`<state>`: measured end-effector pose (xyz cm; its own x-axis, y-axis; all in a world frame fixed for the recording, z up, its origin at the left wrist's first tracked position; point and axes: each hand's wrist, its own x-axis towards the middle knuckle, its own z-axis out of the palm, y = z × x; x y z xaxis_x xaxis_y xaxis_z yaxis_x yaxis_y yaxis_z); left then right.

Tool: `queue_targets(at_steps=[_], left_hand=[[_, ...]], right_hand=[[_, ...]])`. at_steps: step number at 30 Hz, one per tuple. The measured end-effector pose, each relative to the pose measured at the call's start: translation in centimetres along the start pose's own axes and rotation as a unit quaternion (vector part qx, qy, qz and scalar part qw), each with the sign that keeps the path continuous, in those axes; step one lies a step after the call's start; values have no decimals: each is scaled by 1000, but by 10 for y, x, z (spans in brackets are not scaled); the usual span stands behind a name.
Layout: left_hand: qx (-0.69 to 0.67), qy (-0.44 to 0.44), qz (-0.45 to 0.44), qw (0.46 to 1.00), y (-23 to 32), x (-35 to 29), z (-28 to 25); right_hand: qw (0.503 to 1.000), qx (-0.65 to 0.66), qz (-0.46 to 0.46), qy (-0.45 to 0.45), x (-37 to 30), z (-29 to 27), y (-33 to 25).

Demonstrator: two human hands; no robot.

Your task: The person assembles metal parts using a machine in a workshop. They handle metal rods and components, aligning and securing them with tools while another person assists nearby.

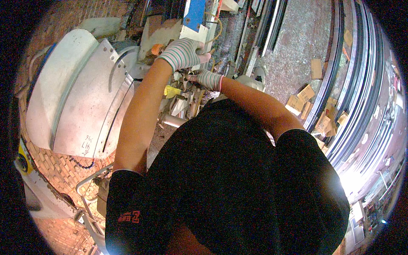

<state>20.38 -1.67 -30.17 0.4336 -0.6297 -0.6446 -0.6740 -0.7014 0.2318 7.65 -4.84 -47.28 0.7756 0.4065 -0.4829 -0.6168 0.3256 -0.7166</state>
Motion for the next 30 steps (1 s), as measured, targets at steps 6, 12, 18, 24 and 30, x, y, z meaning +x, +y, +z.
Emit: queue_targets(at_steps=[6, 12, 18, 24, 30], left_hand=[[-3, -2, 11, 1000, 0, 1, 0], [18, -17, -4, 1000, 1, 4, 0], [3, 7, 2, 1000, -1, 3, 5], [7, -11, -7, 1000, -1, 5, 3], [-9, 14, 5, 1000, -4, 5, 9]], right_hand=[[982, -172, -44, 70, -6, 7, -19], [932, -344, -72, 93, 40, -13, 33], [877, -347, -255, 216, 87, -49, 59], [791, -479, -318, 211, 61, -46, 54], [947, -296, -114, 53, 22, -23, 48]])
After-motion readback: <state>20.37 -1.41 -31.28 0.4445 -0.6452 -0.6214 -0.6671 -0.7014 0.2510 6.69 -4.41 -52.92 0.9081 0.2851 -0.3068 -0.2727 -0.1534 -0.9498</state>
